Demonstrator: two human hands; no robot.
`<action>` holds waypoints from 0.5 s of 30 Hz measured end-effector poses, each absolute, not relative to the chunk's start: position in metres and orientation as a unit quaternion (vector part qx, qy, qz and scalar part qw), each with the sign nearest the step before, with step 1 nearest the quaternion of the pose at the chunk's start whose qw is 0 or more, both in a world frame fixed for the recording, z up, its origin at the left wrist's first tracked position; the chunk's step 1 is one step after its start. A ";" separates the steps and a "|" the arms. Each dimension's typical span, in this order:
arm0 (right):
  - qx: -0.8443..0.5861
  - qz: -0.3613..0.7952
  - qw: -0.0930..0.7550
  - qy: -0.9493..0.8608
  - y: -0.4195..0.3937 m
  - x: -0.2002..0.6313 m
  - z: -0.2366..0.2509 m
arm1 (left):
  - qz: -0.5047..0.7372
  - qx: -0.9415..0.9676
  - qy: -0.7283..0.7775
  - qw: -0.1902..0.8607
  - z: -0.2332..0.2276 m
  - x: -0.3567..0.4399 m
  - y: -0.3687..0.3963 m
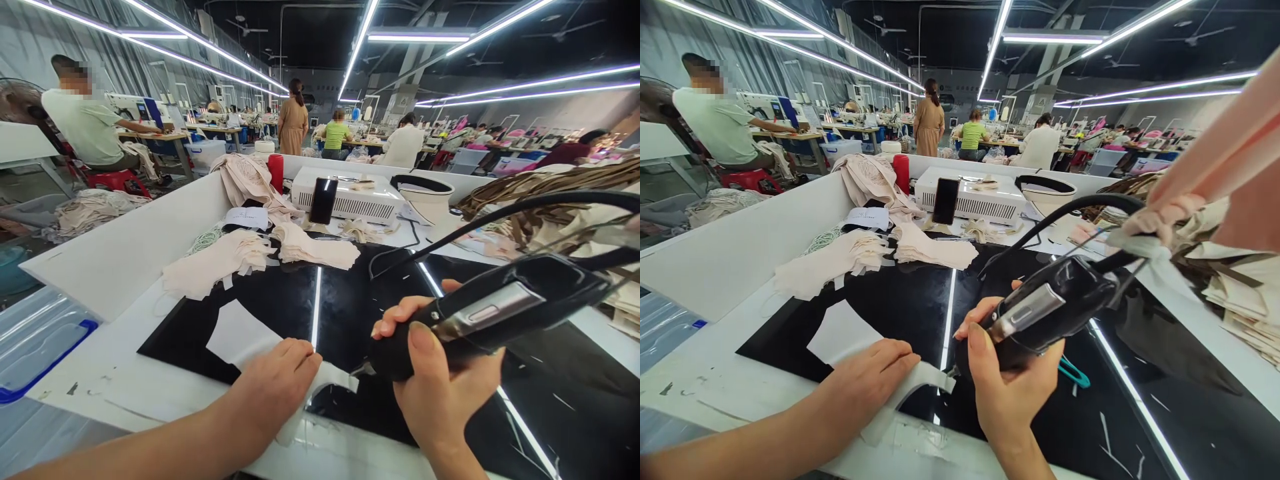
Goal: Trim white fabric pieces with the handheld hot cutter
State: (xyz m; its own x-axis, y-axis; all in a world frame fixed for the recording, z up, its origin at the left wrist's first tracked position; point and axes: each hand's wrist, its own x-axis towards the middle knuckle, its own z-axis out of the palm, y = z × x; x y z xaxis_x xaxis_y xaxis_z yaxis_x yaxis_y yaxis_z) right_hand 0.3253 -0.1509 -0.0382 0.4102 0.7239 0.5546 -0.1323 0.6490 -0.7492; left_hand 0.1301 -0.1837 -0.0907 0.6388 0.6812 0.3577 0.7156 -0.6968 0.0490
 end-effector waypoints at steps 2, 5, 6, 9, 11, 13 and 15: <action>-0.319 0.276 0.778 -0.465 -0.155 0.326 -0.038 | -0.166 -0.903 -0.394 0.047 -0.090 0.130 -0.185; -0.320 0.277 0.781 -0.460 -0.161 0.326 -0.038 | -0.154 -0.908 -0.389 0.035 -0.089 0.129 -0.186; -0.319 0.276 0.782 -0.459 -0.163 0.326 -0.038 | -0.151 -0.910 -0.385 0.027 -0.088 0.129 -0.186; -0.314 0.268 0.785 -0.462 -0.169 0.325 -0.039 | -0.148 -0.915 -0.375 0.000 -0.088 0.126 -0.186; -0.313 0.262 0.788 -0.462 -0.172 0.323 -0.039 | -0.150 -0.917 -0.370 -0.010 -0.090 0.124 -0.185; -0.312 0.257 0.790 -0.461 -0.174 0.322 -0.039 | -0.150 -0.918 -0.367 -0.016 -0.091 0.122 -0.184; -0.312 0.255 0.793 -0.458 -0.176 0.320 -0.040 | -0.150 -0.919 -0.363 -0.021 -0.093 0.119 -0.184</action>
